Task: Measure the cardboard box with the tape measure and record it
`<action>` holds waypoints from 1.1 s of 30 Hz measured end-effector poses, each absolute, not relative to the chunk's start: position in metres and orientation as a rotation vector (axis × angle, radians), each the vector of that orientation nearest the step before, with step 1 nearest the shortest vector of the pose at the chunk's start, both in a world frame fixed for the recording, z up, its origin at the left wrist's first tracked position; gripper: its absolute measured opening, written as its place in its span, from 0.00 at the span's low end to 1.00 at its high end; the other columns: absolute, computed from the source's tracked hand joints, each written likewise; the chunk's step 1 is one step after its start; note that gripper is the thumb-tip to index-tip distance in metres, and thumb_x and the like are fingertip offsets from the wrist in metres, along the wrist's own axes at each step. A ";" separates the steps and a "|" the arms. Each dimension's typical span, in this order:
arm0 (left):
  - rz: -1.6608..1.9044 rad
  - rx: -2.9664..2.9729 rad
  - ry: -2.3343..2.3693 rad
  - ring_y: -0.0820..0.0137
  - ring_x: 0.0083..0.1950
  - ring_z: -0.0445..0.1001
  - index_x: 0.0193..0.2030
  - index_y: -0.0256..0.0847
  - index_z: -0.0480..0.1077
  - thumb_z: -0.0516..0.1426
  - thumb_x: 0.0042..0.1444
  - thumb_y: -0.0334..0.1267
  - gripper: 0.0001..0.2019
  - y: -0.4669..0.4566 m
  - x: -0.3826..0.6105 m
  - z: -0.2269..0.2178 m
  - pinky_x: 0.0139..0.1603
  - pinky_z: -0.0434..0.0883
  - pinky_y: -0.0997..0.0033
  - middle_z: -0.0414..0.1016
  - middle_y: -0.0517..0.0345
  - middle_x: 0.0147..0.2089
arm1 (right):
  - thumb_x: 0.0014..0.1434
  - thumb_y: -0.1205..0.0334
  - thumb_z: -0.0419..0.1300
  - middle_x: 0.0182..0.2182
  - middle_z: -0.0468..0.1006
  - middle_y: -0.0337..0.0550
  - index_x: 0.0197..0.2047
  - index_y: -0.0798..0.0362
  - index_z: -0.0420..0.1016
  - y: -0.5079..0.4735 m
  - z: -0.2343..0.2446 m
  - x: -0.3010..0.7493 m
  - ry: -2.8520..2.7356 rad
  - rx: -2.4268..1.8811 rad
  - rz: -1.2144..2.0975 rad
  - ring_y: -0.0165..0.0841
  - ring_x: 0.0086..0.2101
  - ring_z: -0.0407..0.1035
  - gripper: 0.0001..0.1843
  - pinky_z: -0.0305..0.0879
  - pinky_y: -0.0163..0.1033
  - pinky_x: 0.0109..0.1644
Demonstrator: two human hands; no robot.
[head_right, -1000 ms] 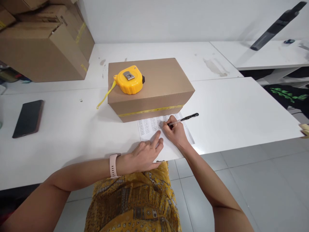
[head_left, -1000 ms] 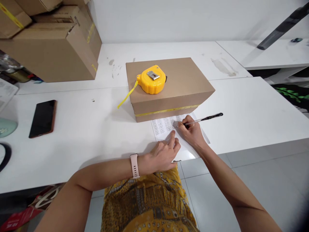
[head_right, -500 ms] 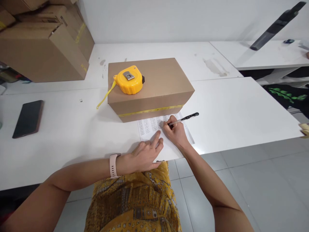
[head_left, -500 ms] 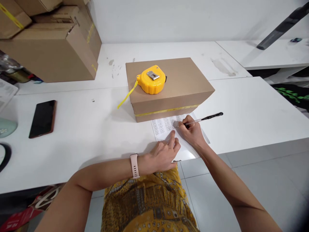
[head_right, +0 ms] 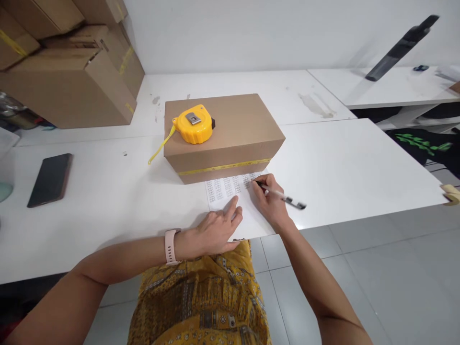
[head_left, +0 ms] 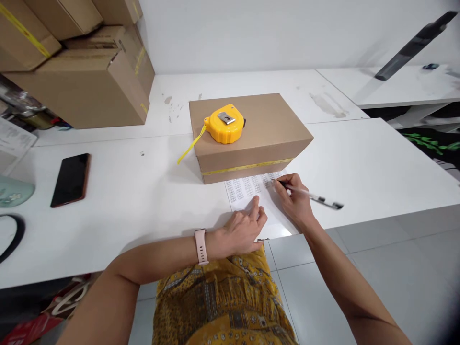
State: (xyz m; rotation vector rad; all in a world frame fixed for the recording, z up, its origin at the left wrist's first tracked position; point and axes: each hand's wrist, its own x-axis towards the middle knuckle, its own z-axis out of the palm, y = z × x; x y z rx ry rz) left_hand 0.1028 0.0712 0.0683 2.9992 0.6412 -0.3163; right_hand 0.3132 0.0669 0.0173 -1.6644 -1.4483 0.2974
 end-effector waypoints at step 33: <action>0.731 1.672 0.767 0.62 0.46 0.78 0.61 0.42 0.60 0.57 0.62 0.54 0.27 0.147 0.092 0.191 0.40 0.73 0.65 0.77 0.49 0.50 | 0.64 0.36 0.56 0.37 0.79 0.48 0.45 0.51 0.80 0.063 0.145 0.298 -1.201 -1.200 0.874 0.38 0.39 0.74 0.26 0.73 0.43 0.42</action>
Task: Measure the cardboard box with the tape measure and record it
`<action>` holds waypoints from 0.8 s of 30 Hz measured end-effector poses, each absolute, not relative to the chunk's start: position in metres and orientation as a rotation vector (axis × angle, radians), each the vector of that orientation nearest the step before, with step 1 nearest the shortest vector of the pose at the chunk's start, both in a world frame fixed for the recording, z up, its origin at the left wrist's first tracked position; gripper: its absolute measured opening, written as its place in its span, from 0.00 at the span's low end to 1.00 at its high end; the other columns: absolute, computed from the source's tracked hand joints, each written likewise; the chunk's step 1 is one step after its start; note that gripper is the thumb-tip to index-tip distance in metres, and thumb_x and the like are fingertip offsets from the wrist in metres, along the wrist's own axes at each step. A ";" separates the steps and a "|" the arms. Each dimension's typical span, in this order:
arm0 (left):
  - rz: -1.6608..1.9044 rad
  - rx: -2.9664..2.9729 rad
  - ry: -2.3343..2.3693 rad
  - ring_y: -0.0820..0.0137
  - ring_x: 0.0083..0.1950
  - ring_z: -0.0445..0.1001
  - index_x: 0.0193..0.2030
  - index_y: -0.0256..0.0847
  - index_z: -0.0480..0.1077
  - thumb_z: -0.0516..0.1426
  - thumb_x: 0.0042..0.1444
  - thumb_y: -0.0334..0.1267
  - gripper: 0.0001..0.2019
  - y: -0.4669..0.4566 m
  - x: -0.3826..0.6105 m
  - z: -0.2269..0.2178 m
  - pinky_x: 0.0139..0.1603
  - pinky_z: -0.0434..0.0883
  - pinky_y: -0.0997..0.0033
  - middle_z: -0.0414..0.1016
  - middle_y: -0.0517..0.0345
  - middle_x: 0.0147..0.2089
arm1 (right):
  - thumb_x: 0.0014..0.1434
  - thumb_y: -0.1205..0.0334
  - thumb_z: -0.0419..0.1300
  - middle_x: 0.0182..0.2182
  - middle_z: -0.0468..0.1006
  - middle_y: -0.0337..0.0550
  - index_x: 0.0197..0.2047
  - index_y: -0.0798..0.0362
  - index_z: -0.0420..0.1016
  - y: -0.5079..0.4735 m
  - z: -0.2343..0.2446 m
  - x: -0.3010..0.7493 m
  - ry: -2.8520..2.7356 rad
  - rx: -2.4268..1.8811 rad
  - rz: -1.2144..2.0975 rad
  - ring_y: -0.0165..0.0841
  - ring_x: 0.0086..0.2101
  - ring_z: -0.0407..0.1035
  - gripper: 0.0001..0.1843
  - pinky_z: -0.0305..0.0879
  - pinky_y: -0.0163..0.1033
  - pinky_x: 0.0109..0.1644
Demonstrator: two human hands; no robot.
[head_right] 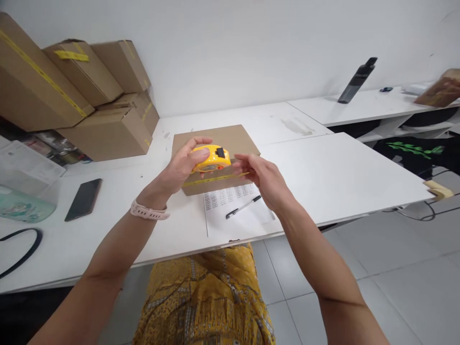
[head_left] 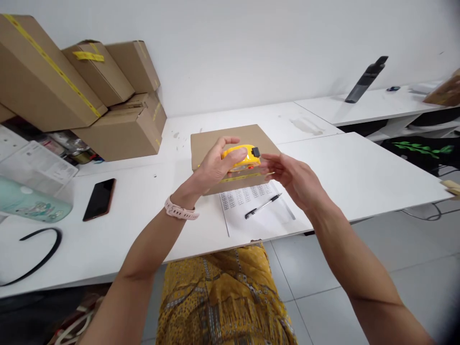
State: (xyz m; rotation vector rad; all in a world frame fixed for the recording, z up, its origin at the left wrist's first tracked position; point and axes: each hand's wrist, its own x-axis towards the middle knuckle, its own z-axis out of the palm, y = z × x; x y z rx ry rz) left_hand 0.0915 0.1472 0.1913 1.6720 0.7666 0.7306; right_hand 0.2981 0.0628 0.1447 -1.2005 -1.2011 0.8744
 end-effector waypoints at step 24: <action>0.655 1.532 1.116 0.71 0.27 0.69 0.42 0.37 0.74 0.62 0.51 0.54 0.21 0.251 -0.035 0.198 0.23 0.59 0.73 0.79 0.53 0.37 | 0.53 0.63 0.71 0.26 0.73 0.37 0.29 0.54 0.69 0.203 0.137 0.361 -0.840 -1.561 0.839 0.26 0.27 0.64 0.13 0.61 0.32 0.29</action>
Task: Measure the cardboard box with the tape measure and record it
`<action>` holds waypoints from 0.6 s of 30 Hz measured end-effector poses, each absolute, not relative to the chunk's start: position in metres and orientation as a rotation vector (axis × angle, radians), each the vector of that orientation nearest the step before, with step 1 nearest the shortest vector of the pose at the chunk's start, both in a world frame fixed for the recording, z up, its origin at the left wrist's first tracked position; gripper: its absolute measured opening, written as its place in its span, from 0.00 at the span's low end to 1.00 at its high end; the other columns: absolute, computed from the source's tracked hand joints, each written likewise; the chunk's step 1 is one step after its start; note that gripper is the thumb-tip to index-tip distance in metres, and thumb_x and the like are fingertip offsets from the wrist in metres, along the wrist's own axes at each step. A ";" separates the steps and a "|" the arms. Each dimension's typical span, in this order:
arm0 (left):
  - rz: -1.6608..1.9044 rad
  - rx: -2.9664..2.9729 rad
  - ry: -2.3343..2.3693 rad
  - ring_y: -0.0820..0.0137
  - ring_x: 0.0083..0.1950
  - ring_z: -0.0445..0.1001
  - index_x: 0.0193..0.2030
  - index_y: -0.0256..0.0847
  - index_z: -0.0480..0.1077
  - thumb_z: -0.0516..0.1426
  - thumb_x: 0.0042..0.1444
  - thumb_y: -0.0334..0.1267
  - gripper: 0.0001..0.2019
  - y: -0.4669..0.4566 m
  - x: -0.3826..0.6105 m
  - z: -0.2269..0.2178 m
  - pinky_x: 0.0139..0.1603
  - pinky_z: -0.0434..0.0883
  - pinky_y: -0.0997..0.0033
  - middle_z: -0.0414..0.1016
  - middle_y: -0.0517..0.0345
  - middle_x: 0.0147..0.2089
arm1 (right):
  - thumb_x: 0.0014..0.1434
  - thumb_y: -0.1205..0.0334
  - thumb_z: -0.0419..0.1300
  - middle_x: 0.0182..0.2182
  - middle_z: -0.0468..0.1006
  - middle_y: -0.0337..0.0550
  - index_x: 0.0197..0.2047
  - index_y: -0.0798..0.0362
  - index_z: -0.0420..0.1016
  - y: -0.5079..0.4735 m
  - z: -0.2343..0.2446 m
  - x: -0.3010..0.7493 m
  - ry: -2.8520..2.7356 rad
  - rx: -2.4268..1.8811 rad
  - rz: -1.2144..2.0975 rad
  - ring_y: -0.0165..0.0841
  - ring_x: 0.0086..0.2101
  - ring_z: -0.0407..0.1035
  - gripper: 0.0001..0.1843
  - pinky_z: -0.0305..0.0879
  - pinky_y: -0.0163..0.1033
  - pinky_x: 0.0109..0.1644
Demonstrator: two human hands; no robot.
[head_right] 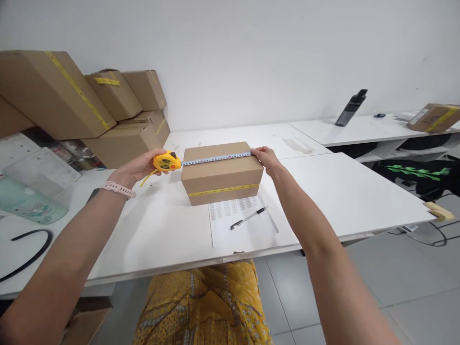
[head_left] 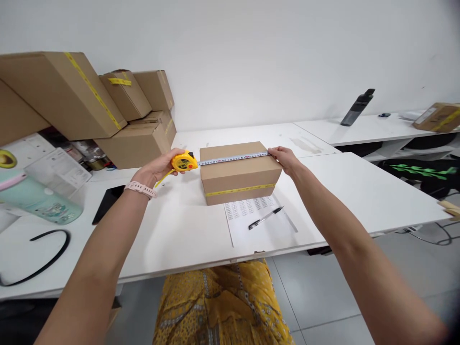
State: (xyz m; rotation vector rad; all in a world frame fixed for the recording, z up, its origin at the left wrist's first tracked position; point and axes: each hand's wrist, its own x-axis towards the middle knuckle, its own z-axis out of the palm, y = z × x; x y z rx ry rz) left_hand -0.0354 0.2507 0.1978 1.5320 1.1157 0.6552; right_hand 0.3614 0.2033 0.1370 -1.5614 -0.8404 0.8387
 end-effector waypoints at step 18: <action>0.673 1.650 0.994 0.72 0.33 0.70 0.40 0.37 0.76 0.63 0.54 0.53 0.19 0.240 -0.034 0.204 0.25 0.66 0.76 0.77 0.51 0.40 | 0.53 0.55 0.71 0.22 0.70 0.40 0.22 0.52 0.65 0.204 0.143 0.358 -0.921 -1.764 0.578 0.29 0.26 0.61 0.21 0.59 0.37 0.29</action>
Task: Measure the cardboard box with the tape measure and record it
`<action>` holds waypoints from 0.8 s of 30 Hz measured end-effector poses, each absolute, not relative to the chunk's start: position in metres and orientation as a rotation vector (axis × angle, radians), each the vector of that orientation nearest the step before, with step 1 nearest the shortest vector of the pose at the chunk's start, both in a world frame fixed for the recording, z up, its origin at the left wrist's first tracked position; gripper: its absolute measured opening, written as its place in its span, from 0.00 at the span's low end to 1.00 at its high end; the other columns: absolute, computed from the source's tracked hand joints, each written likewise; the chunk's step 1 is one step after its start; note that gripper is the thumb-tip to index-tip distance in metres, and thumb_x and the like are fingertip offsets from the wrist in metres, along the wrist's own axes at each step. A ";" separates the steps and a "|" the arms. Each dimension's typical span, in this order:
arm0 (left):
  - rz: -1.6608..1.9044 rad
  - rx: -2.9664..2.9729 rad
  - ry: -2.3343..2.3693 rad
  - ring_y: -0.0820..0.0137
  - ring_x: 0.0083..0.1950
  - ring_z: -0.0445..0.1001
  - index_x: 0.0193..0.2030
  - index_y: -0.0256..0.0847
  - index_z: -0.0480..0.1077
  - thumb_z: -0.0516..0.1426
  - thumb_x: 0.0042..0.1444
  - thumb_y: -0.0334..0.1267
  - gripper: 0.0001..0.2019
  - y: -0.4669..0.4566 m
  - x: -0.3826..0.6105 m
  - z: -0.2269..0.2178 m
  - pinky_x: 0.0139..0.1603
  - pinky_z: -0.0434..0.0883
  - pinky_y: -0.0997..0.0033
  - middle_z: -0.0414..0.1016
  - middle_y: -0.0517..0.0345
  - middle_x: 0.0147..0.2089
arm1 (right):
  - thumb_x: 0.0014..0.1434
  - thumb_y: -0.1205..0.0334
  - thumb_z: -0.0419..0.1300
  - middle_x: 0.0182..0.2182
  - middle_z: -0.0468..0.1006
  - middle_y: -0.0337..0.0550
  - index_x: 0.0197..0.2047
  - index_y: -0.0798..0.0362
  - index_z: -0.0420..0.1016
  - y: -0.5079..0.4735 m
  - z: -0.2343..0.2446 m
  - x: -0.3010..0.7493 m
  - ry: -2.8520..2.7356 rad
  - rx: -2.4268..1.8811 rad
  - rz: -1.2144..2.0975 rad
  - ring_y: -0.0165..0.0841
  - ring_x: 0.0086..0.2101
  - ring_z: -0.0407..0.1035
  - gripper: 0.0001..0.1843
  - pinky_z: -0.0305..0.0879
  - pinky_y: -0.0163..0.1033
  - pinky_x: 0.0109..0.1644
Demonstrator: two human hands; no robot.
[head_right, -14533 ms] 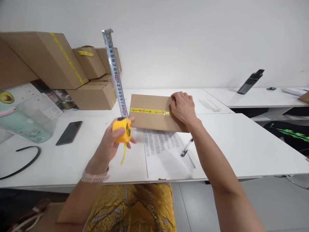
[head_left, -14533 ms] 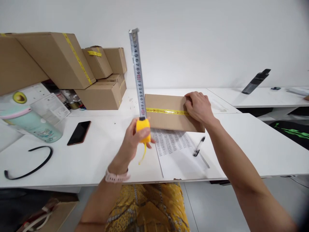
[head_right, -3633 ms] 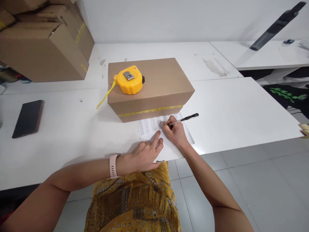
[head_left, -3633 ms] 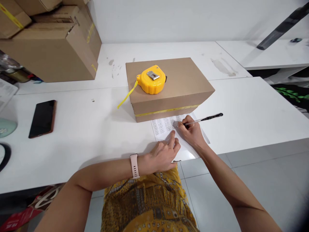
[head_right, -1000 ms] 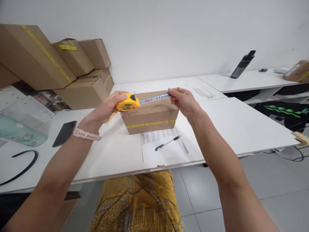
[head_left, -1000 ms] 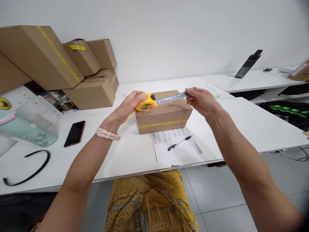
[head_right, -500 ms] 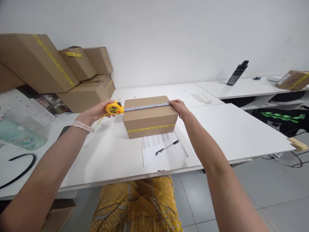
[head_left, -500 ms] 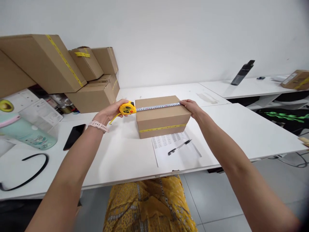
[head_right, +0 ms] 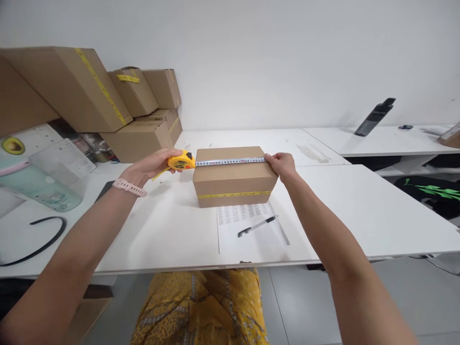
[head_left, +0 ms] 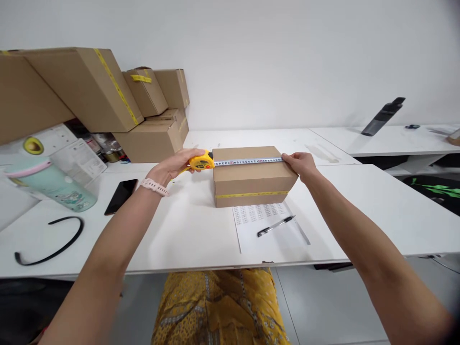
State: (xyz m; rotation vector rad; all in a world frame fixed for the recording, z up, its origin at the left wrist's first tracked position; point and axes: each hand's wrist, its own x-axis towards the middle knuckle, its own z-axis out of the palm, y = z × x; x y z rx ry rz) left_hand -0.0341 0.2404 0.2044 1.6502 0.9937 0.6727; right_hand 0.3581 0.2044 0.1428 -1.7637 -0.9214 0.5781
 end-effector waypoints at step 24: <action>0.717 0.853 0.616 0.70 0.36 0.76 0.46 0.39 0.64 0.70 0.46 0.55 0.30 0.066 0.131 0.150 0.32 0.80 0.66 0.69 0.55 0.44 | 0.60 0.55 0.62 0.22 0.62 0.35 0.24 0.52 0.64 0.305 0.158 0.304 -1.661 -1.737 0.622 0.27 0.25 0.53 0.17 0.53 0.39 0.32</action>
